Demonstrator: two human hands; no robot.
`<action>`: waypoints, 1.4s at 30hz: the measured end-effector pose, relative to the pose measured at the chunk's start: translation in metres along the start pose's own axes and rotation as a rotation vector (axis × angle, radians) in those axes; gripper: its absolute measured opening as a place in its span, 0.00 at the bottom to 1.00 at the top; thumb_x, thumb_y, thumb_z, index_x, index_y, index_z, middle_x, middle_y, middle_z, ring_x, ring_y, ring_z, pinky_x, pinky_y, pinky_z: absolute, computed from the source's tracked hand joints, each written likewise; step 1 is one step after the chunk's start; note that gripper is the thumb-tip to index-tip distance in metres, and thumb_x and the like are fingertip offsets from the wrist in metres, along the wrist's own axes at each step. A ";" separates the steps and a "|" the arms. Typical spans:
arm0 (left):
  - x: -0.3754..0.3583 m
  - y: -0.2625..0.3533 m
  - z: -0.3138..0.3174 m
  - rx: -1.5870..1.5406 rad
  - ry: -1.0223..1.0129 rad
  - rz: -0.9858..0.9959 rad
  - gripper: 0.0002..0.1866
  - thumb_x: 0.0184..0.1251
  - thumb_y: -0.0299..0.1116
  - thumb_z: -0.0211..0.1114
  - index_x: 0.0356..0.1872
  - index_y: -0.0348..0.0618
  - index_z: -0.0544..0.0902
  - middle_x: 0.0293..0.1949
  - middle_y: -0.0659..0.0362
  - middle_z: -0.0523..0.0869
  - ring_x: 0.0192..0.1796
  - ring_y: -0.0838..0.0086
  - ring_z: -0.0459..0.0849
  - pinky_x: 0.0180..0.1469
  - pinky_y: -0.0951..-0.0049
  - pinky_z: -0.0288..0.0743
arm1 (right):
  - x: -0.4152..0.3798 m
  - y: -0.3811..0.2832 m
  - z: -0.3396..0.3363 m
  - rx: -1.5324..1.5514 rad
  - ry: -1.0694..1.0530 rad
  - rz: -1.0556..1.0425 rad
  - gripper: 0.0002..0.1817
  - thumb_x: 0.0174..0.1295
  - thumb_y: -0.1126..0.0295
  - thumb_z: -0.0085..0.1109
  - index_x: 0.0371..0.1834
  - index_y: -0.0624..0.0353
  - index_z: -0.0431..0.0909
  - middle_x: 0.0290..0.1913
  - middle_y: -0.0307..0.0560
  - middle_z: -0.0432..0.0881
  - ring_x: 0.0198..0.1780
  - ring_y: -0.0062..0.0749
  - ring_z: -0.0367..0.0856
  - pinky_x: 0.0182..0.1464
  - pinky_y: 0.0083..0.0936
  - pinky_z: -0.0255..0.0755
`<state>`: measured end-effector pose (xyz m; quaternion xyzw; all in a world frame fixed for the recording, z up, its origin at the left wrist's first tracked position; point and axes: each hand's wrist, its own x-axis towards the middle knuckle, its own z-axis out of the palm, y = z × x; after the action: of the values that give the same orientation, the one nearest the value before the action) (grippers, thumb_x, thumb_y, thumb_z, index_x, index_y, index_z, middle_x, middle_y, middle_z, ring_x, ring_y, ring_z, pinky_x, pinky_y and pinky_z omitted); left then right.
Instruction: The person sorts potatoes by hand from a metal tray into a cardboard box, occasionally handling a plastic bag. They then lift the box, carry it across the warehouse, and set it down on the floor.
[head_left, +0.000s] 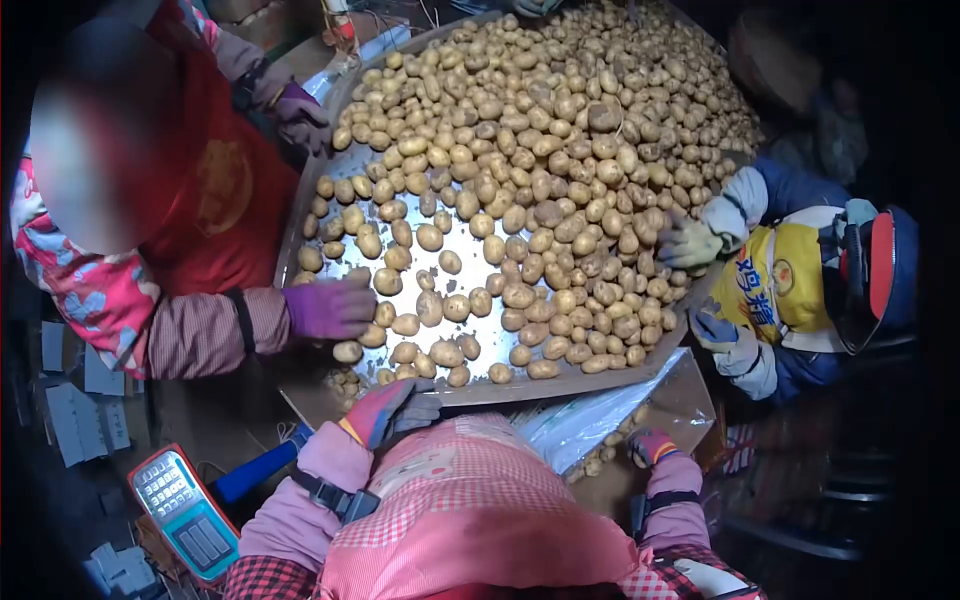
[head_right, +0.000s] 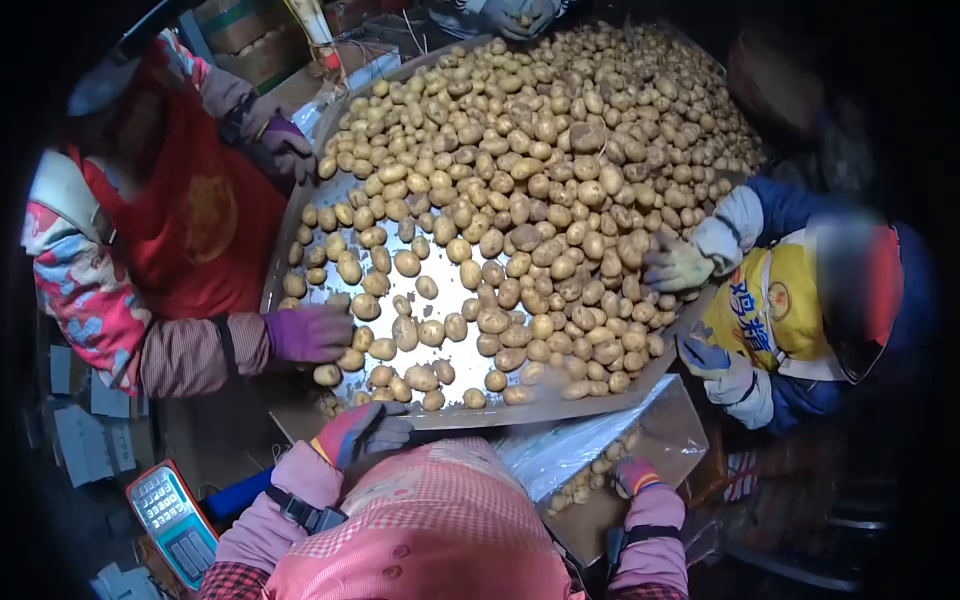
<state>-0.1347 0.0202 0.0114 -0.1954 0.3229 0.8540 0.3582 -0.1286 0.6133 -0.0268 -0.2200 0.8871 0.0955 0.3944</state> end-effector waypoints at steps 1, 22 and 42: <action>-0.005 0.002 -0.001 0.009 0.032 0.011 0.30 0.76 0.49 0.48 0.66 0.34 0.65 0.57 0.43 0.78 0.56 0.59 0.81 0.61 0.60 0.74 | 0.011 0.011 0.009 0.118 -0.124 -0.014 0.13 0.52 0.60 0.58 0.38 0.49 0.86 0.43 0.49 0.85 0.46 0.47 0.83 0.47 0.39 0.77; -0.032 -0.015 0.001 -0.049 0.116 0.016 0.30 0.74 0.51 0.51 0.63 0.35 0.68 0.54 0.43 0.80 0.52 0.57 0.83 0.55 0.57 0.78 | 0.165 -0.121 -0.247 0.458 0.797 0.249 0.44 0.51 0.55 0.65 0.73 0.50 0.59 0.70 0.59 0.63 0.71 0.51 0.61 0.72 0.37 0.56; -0.064 -0.012 0.016 -0.111 0.354 0.213 0.24 0.78 0.41 0.45 0.62 0.30 0.68 0.54 0.41 0.80 0.56 0.56 0.81 0.61 0.62 0.75 | 0.256 -0.139 -0.370 0.722 0.658 -0.105 0.36 0.54 0.49 0.66 0.66 0.48 0.69 0.52 0.51 0.82 0.54 0.47 0.80 0.58 0.35 0.71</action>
<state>-0.0844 0.0067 0.0544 -0.3266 0.3519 0.8559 0.1923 -0.4582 0.2826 0.0322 -0.1321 0.9288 -0.3129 0.1486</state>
